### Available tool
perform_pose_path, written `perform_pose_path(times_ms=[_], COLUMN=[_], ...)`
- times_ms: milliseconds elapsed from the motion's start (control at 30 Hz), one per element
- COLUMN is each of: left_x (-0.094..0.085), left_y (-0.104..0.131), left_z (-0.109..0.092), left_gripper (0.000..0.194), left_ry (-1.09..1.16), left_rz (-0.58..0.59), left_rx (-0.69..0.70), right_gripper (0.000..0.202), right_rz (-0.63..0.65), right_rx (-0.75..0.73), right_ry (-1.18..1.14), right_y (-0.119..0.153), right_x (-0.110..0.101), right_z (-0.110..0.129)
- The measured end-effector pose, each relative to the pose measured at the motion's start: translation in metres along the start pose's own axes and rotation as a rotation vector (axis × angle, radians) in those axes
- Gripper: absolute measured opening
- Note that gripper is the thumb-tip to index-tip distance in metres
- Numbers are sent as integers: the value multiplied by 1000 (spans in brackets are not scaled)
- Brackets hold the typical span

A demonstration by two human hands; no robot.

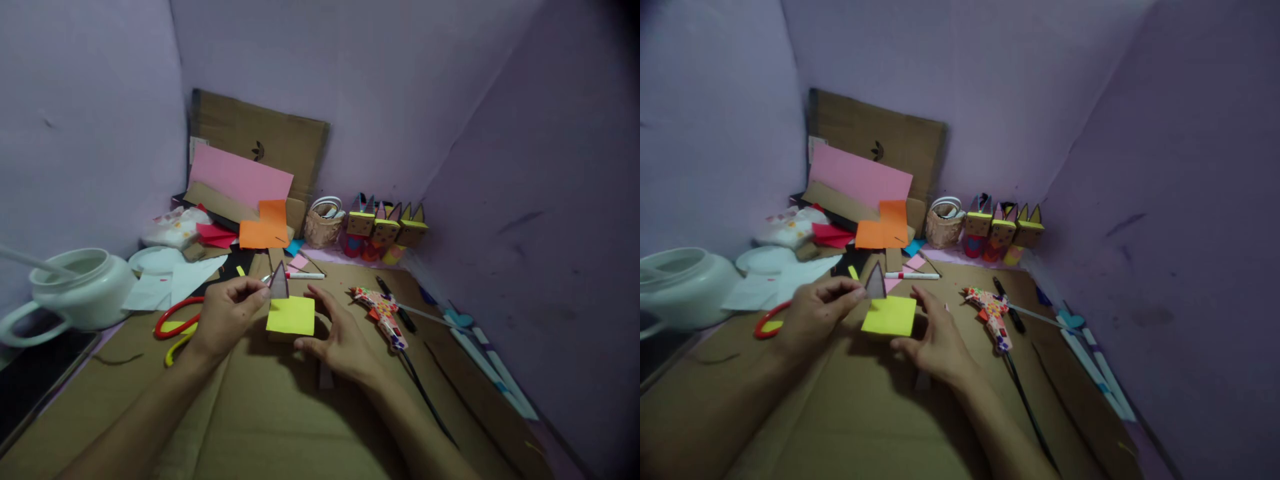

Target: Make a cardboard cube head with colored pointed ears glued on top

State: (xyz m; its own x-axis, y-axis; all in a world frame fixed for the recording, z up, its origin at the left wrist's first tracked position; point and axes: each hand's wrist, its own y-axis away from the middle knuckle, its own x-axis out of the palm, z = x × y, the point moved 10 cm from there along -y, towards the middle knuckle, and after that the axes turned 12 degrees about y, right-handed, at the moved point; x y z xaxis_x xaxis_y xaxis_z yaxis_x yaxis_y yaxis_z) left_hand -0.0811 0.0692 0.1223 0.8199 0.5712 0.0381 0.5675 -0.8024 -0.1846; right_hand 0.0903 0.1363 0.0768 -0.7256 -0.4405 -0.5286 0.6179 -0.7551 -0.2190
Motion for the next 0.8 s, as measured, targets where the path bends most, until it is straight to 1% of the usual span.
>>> perform_pose_path(times_ms=[100,167,300,433,500,567,633,700,800], left_x=[-4,-7,-12,-16,-17,-18,-18,-18,-21], left_y=[-2,-3,-5,-8,-8,-9,-9,-9,-9], left_z=[3,6,16,30,32,31,29,28,26], left_gripper=[13,12,13,17,17,17,16,15,13], left_ry=[19,28,108,286,330,338,326,318,321], left_rz=[-38,-54,-70,-90,-108,-119,-115,-113,-126], left_rx=[-9,-12,-23,-108,-131,-122,-98,-74,-48], right_gripper=[73,67,62,49,49,50,50,49,53], right_rz=[0,-3,9,11,30,50,50,23,18], right_rx=[-30,-23,91,148,175,194,191,169,86], right_ry=[-29,-61,-213,-439,-540,-585,-581,-533,-311], right_y=[0,-1,-4,-4,-3,-2,-2,-3,-2], right_x=[3,3,-2,-10,-8,-5,-4,-6,-10], right_z=[0,1,-2,-6,-11,-14,-16,-14,-2])
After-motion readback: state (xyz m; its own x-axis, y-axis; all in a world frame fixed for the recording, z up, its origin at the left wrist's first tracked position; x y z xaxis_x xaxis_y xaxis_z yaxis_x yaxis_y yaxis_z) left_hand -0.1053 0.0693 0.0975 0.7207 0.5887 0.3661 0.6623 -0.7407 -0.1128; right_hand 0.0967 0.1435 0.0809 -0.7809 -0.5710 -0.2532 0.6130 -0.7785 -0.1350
